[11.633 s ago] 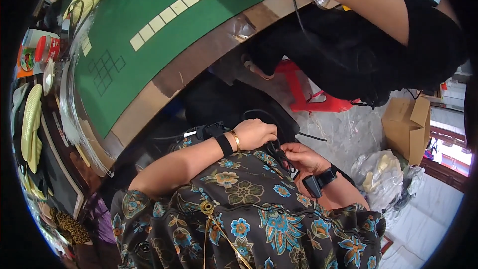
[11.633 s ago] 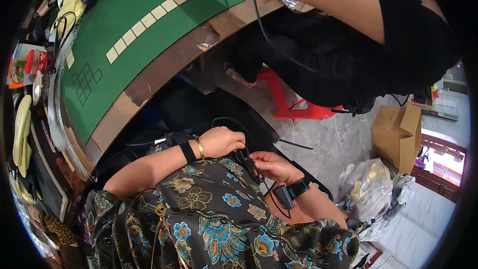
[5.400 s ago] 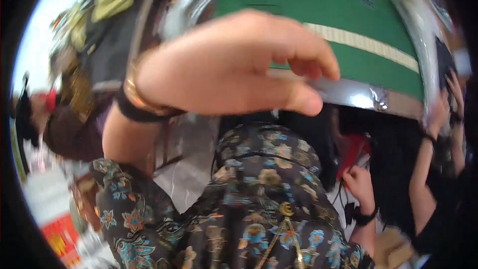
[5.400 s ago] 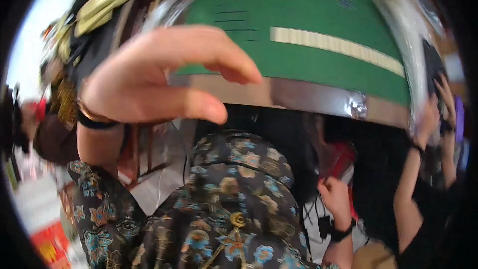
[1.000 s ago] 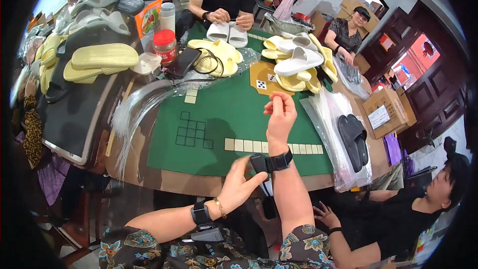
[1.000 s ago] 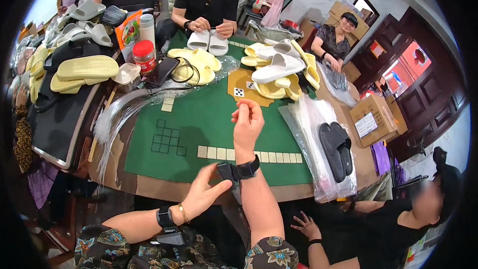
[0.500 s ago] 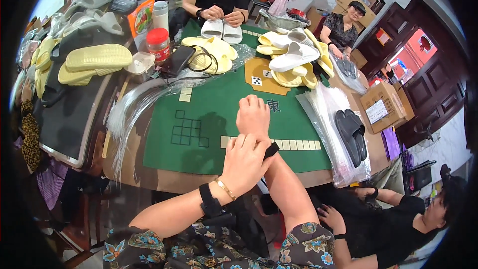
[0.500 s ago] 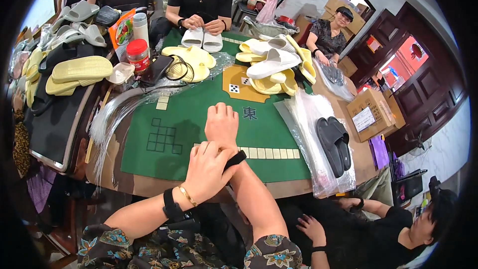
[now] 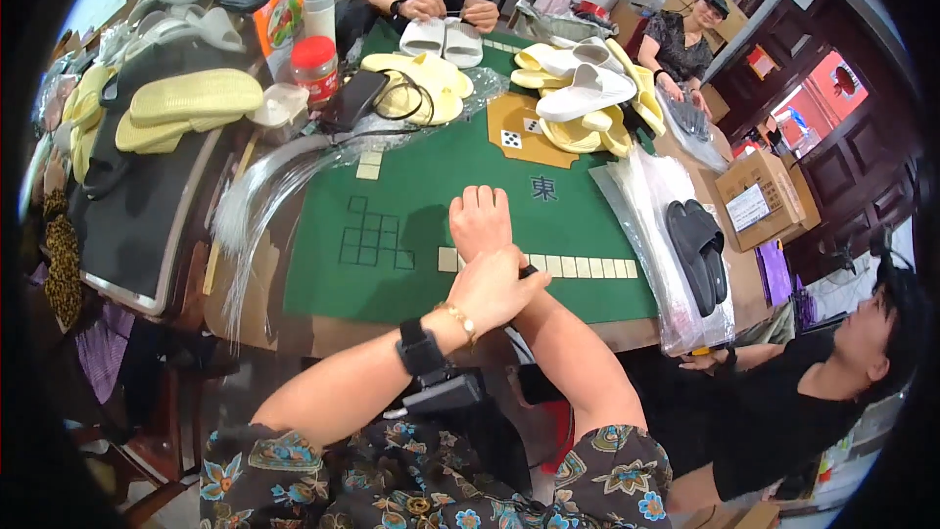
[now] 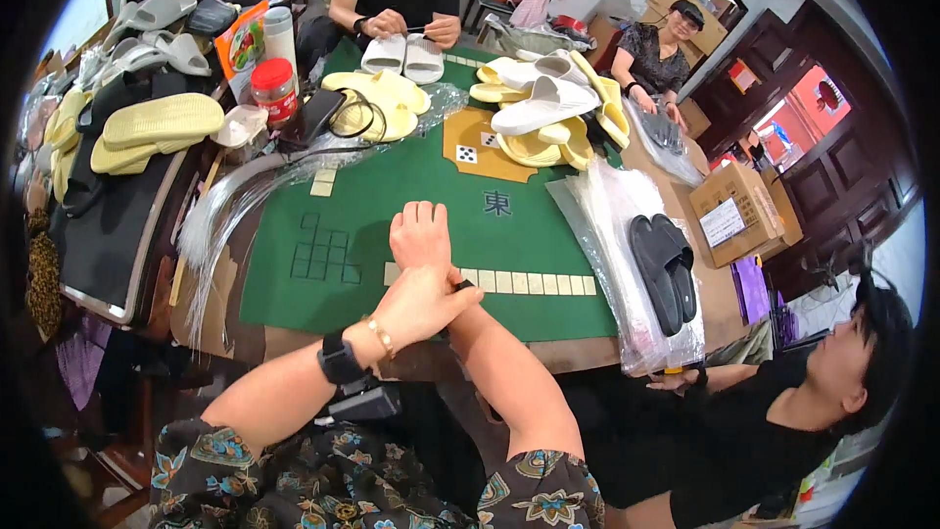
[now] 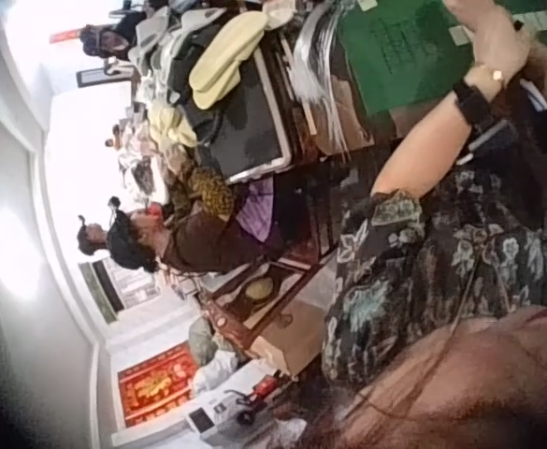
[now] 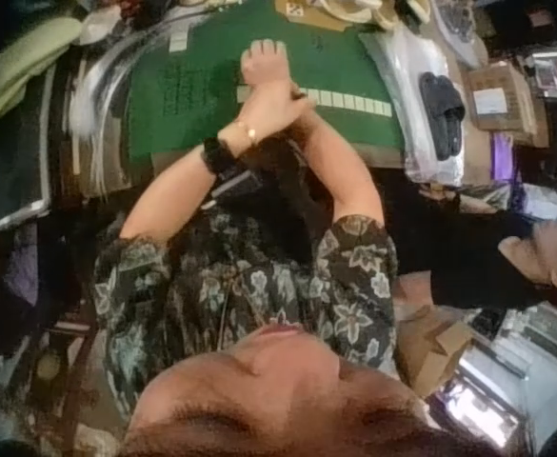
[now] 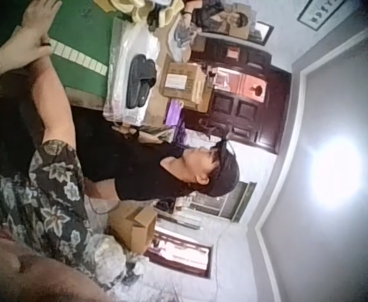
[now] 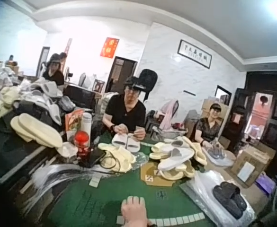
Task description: The recorder is inspecting and assembling sandal components at a manufacturing station.
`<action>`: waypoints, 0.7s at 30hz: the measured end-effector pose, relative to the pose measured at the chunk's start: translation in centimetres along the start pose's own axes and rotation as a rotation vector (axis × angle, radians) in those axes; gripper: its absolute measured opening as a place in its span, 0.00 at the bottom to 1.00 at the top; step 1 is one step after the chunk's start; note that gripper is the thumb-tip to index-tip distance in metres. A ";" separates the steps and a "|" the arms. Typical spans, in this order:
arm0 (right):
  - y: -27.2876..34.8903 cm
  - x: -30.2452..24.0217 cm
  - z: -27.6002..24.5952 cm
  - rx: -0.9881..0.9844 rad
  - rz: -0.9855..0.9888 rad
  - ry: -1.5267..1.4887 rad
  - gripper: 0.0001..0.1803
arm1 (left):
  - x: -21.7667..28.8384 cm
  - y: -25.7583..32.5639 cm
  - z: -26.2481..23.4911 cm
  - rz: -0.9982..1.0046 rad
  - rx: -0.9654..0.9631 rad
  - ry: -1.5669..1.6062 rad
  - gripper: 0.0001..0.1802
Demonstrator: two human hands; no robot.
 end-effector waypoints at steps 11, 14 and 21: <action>0.7 -2.1 -0.5 -0.060 -0.136 0.076 0.05 | 2.6 -0.7 1.2 0.145 0.125 -0.474 0.10; 0.7 -1.6 0.3 -0.089 -0.112 0.126 0.06 | 1.4 -0.8 1.2 0.059 0.058 -0.342 0.13; 1.0 0.2 2.7 -0.220 -0.062 0.228 0.08 | -2.7 -1.0 0.6 -0.042 -0.106 0.107 0.19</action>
Point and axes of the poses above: each hand's wrist, its own y-axis away from the middle knuckle, its own z-axis out of the palm, x = y × z, the point moved 10 cm from there along -y, towards the middle knuckle, and after that the axes turned 8 degrees about z, right-handed, at the moved point
